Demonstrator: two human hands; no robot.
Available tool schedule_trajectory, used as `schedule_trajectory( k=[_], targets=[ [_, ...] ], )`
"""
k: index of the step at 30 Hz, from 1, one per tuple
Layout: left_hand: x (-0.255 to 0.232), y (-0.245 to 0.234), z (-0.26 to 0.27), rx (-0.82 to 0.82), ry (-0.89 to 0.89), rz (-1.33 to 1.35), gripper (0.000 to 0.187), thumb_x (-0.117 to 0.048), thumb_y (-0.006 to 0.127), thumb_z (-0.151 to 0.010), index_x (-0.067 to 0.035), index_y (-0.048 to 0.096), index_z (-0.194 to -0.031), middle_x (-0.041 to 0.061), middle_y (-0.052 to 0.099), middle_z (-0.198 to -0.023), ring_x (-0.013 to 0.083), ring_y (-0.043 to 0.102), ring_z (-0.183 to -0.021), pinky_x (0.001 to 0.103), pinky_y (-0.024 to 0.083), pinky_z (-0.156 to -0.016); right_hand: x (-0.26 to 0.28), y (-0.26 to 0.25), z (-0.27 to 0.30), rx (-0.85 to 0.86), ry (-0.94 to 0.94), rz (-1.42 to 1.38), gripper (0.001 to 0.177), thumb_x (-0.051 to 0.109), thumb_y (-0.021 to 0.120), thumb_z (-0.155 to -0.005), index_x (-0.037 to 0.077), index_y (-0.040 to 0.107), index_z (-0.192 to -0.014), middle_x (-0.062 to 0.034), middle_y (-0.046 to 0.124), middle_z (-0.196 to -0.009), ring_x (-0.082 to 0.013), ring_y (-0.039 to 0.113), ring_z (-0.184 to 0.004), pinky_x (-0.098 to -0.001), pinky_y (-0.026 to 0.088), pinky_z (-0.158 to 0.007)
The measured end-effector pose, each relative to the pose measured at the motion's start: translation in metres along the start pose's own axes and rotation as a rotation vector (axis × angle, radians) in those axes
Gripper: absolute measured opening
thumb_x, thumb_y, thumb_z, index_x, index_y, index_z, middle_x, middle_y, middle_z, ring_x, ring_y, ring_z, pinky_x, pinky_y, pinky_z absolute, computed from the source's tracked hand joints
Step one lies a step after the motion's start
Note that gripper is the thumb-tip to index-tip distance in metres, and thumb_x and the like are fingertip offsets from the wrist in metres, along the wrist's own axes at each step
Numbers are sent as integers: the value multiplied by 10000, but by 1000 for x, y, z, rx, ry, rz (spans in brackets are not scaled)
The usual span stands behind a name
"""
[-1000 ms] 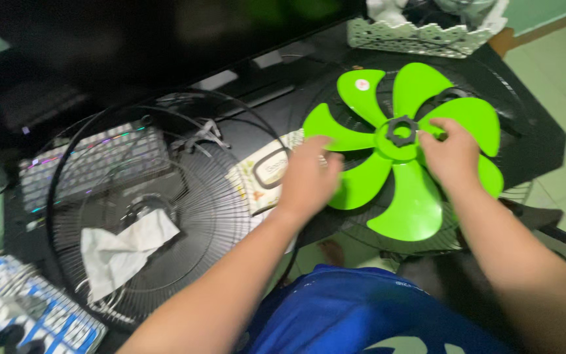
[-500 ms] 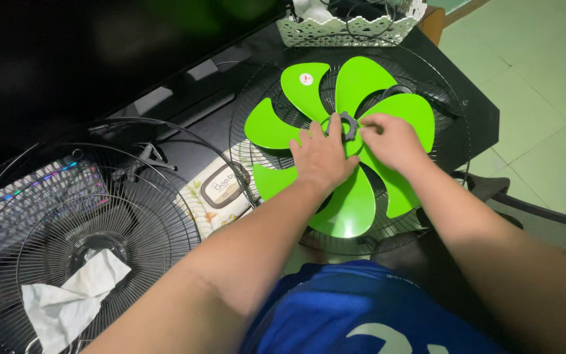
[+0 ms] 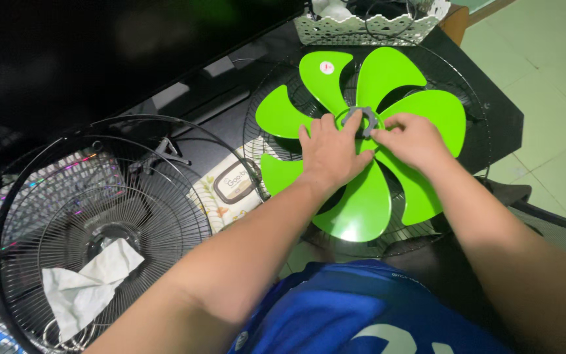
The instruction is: The person assembles a standing fan by attaching the front wire cage to the motor housing and securing it with a knob. They then place a green fan blade onto the motor shaft and attempt to secure it with a nut, repeatedly handling the components to align them.
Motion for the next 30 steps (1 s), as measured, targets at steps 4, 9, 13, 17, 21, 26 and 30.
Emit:
schedule_trajectory(
  k=[4,9,13,17,21,26,30],
  targets=[
    [-1,-17,9,-102,8,19,584,-502,777,-770,-158,665,-1229,196,554,-1255,385,480,-1239,635,287,-1098,18,-10,10,5,-4,17,550,446,840,-770,39,756,-1131,-129,741,-906,-241,704,-806,-373,556,-757],
    [6,-41,32,-259,36,78,588,-506,789,-755,-120,672,-1182,209,577,-1225,388,503,-1214,654,286,-1080,43,-12,17,-7,-79,35,498,398,823,-807,57,754,-1164,-111,745,-894,-218,710,-789,-361,555,-753],
    [8,-62,49,-358,72,99,516,-467,806,-753,-106,665,-1093,211,588,-1210,388,526,-1196,652,295,-1075,63,-18,26,-48,-153,8,450,358,811,-828,57,762,-1158,-101,745,-909,-204,720,-805,-353,558,-756],
    [33,-94,74,-534,66,156,437,-382,793,-799,-118,662,-1122,118,642,-1164,326,586,-1150,657,299,-1085,98,-10,37,-55,-203,-71,386,296,779,-831,76,756,-1147,-102,758,-906,-205,735,-816,-357,564,-762],
    [89,-121,106,-566,-3,158,381,-377,783,-839,-109,623,-1060,94,640,-1139,309,594,-1133,559,388,-1043,152,20,56,-52,-290,-75,337,249,770,-816,85,755,-1110,-116,755,-887,-231,736,-799,-372,568,-760],
    [168,-144,169,-684,-226,59,378,-318,780,-801,-97,596,-1046,85,648,-1075,307,601,-1109,636,274,-1119,224,74,89,71,-385,-48,309,276,744,-804,108,767,-1063,-129,757,-888,-291,734,-801,-419,575,-753],
    [227,-145,220,-732,-408,27,411,-308,756,-807,-75,576,-1095,96,642,-1085,308,599,-1116,658,224,-1141,274,120,119,175,-439,23,295,295,701,-827,137,776,-1065,-142,755,-939,-349,719,-870,-483,564,-766]
  ],
)
Point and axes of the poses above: each hand's wrist, its own z-axis away from the middle knuckle, its own y-axis out of the palm, x = y × z, the point moved 9 cm from there along -z, towards the middle knuckle
